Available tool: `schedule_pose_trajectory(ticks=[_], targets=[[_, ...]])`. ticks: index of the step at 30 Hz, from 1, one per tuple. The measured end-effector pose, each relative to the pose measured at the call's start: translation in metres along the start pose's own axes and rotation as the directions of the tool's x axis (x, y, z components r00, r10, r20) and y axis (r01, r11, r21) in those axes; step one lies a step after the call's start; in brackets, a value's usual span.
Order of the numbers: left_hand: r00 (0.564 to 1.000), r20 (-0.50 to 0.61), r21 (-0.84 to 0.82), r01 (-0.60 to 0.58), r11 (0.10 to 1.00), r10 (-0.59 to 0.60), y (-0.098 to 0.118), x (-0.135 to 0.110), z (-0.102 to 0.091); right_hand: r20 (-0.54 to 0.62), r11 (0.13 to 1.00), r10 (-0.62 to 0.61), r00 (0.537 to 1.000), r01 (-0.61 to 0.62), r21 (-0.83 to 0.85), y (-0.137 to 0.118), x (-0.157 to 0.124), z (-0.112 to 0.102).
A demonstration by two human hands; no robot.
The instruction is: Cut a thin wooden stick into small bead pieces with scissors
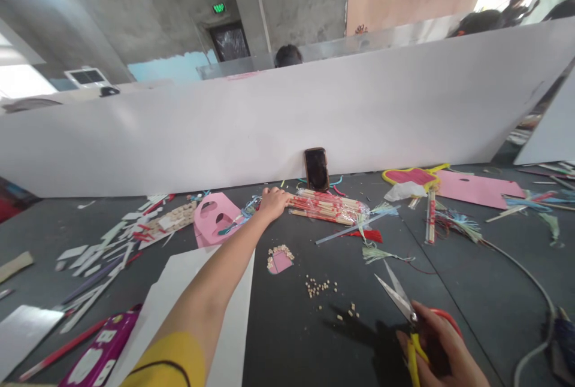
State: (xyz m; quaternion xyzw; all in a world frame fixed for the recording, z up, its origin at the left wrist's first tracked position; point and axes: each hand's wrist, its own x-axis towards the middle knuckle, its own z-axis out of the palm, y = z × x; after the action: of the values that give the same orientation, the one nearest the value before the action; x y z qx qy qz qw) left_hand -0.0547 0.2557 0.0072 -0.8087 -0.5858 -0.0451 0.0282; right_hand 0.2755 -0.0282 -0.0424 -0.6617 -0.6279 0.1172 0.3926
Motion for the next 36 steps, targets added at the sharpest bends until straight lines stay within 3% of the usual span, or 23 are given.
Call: schedule_pose_trajectory(ticks=[9,15,19,24,28,33,36], targets=[[0.997,0.037,0.007,0.073,0.997,-0.073,-0.043,-0.019,-0.041,-0.035,0.999,0.011,0.999,-0.013,-0.050,0.004,0.002,0.005],[0.978,0.077,-0.014,0.195,0.981,-0.193,-0.070,-0.070,-0.061,-0.033,0.995,0.049,0.998,-0.046,0.090,-0.002,0.003,0.001],[0.963,0.078,-0.098,0.266,0.959,-0.259,-0.074,-0.113,-0.061,-0.084,0.999,-0.034,0.996,0.031,-0.040,0.002,0.004,0.003],[0.968,0.042,-0.216,0.250,0.944,-0.247,-0.058,-0.157,-0.062,-0.015,0.959,-0.219,0.976,0.213,-0.185,0.009,0.016,0.000],[0.989,0.005,-0.287,0.144,0.947,-0.149,-0.029,-0.182,-0.070,0.077,0.905,-0.178,0.981,0.194,-0.378,0.009,0.032,-0.006],[0.996,-0.089,-0.391,-0.031,0.920,-0.004,0.013,-0.212,-0.081,0.153,0.891,-0.132,0.979,0.185,-0.415,-0.002,0.047,-0.023],[0.994,-0.092,-0.515,-0.003,0.857,-0.051,0.037,-0.230,-0.087,0.185,0.902,-0.134,0.974,0.197,-0.383,-0.025,0.048,-0.041]])
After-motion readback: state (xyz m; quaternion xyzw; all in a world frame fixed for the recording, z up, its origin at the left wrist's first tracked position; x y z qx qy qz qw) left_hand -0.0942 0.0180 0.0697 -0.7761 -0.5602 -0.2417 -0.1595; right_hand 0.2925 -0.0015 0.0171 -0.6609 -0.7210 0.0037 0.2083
